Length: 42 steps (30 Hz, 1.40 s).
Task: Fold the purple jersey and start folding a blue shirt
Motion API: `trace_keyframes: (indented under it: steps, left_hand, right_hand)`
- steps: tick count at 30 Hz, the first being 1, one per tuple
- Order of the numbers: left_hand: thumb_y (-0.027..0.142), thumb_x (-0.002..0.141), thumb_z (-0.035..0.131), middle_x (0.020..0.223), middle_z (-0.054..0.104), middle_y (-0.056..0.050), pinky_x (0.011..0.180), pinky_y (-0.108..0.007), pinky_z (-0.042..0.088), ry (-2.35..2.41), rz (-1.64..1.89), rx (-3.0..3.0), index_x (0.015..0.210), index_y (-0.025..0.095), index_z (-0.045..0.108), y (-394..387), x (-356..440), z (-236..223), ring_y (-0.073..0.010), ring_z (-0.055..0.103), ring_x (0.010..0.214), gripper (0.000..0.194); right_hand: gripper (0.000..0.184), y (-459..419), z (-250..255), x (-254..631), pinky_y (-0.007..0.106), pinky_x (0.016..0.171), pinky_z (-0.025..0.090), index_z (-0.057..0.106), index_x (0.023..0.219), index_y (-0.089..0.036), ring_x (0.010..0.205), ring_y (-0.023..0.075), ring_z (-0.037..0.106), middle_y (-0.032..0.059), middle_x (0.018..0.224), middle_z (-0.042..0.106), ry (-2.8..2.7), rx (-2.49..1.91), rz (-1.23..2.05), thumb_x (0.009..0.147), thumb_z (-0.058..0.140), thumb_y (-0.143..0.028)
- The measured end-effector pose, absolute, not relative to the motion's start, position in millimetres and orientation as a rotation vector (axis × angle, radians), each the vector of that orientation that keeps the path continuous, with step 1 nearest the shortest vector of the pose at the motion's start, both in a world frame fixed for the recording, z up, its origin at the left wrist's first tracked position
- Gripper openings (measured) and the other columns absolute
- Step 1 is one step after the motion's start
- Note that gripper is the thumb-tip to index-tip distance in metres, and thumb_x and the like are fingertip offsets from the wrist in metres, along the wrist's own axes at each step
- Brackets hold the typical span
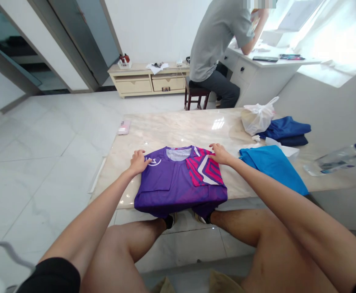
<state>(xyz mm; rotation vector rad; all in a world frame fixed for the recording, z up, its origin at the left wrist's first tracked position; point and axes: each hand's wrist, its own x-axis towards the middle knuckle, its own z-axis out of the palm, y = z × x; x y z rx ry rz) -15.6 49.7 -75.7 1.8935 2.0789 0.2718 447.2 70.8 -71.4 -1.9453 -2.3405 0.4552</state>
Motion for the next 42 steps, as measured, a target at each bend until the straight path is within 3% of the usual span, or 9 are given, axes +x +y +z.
trace_keyframes:
  steps: [3, 7, 12, 15, 25, 31, 34, 37, 42]
  left_hand:
    - [0.045, 0.096, 0.074, 0.145, 0.066, -0.019, 0.118, -0.046, 0.048, 2.054, 0.23, 1.814, 0.145, 0.02, 0.048, 49, -15, -73, -0.0364, 0.061, 0.143, 0.061]
    - [0.037, 0.092, 0.076, 0.135, 0.074, -0.018, 0.107, -0.036, 0.052, 1.931, 0.203, 1.78, 0.138, 0.019, 0.053, 39, -14, -69, -0.0318, 0.071, 0.129, 0.055]
    - [0.036, 0.078, 0.081, 0.101, 0.08, -0.009, 0.09, -0.033, 0.053, 1.761, 0.127, 1.805, 0.091, 0.021, 0.071, 23, -16, -64, -0.0315, 0.073, 0.103, 0.023]
    - [0.039, 0.072, 0.083, 0.084, 0.076, -0.004, 0.083, -0.031, 0.051, 1.713, 0.146, 1.782, 0.077, 0.021, 0.071, 15, -17, -61, -0.0278, 0.071, 0.092, 0.022]
    - [0.04, 0.056, 0.095, 0.079, 0.077, -0.002, 0.083, -0.032, 0.052, 1.721, 0.564, 1.534, 0.081, 0.018, 0.081, 56, -28, -49, -0.0256, 0.071, 0.089, 0.036]
    - [0.02, 0.074, 0.086, 0.08, 0.079, -0.002, 0.084, -0.031, 0.051, 1.976, 0.754, 1.631, 0.092, 0.015, 0.086, 143, -25, -49, -0.019, 0.066, 0.081, 0.019]
    - [0.02, 0.084, 0.081, 0.089, 0.081, -0.003, 0.089, -0.032, 0.051, 2.064, 0.851, 1.637, 0.106, 0.014, 0.086, 185, -18, -58, -0.0159, 0.064, 0.083, 0.024]
    - [0.023, 0.09, 0.076, 0.105, 0.083, -0.005, 0.095, -0.036, 0.052, 2.091, 0.912, 1.635, 0.115, 0.017, 0.084, 219, -14, -67, -0.019, 0.069, 0.096, 0.027]
    - [0.026, 0.087, 0.076, 0.111, 0.084, -0.002, 0.097, -0.046, 0.055, 2.054, 1.242, 1.725, 0.104, 0.027, 0.081, 253, -19, -53, -0.0275, 0.076, 0.11, 0.018]
  right_hand:
    - [0.063, 76, -64, 445, 0.033, 0.102, 0.054, 0.053, 0.153, -0.009, 0.121, 0.0289, 0.07, 0.0197, 0.133, 0.072, -2.281, -2.034, 0.721, 0.099, 0.077, -0.03]
    - [0.041, 65, -57, 429, 0.028, 0.09, 0.054, 0.064, 0.142, -0.011, 0.117, 0.0266, 0.074, 0.0183, 0.131, 0.076, -2.398, -2.136, 0.76, 0.104, 0.07, -0.027]
    - [0.028, 34, -47, 412, 0.028, 0.086, 0.052, 0.073, 0.126, -0.012, 0.114, 0.0292, 0.075, 0.0189, 0.126, 0.078, -2.56, -2.087, 0.717, 0.104, 0.068, -0.03]
    - [0.03, 20, -38, 409, 0.028, 0.083, 0.051, 0.072, 0.127, -0.014, 0.113, 0.0286, 0.074, 0.0183, 0.127, 0.077, -2.622, -2.042, 0.617, 0.105, 0.067, -0.034]
    - [0.032, 75, -17, 402, 0.031, 0.085, 0.052, 0.074, 0.132, -0.018, 0.117, 0.031, 0.073, 0.0169, 0.129, 0.077, -2.404, -2.13, 0.347, 0.105, 0.063, -0.029]
    - [0.035, 158, -32, 398, 0.037, 0.096, 0.055, 0.082, 0.127, -0.017, 0.118, 0.0328, 0.072, 0.0187, 0.126, 0.078, -2.167, -2.126, 0.2, 0.104, 0.059, -0.029]
    - [0.035, 201, -45, 398, 0.043, 0.1, 0.054, 0.081, 0.126, -0.016, 0.118, 0.034, 0.069, 0.0186, 0.124, 0.077, -2.017, -2.083, 0.132, 0.103, 0.059, -0.031]
    - [0.034, 233, -51, 395, 0.046, 0.105, 0.051, 0.079, 0.124, -0.016, 0.119, 0.0328, 0.064, 0.0165, 0.121, 0.076, -1.908, -2.011, 0.1, 0.106, 0.056, -0.034]
    - [0.03, 254, -24, 388, 0.047, 0.113, 0.041, 0.072, 0.124, -0.012, 0.124, 0.0294, 0.053, 0.0165, 0.122, 0.071, -1.777, -1.851, 0.003, 0.113, 0.051, -0.03]
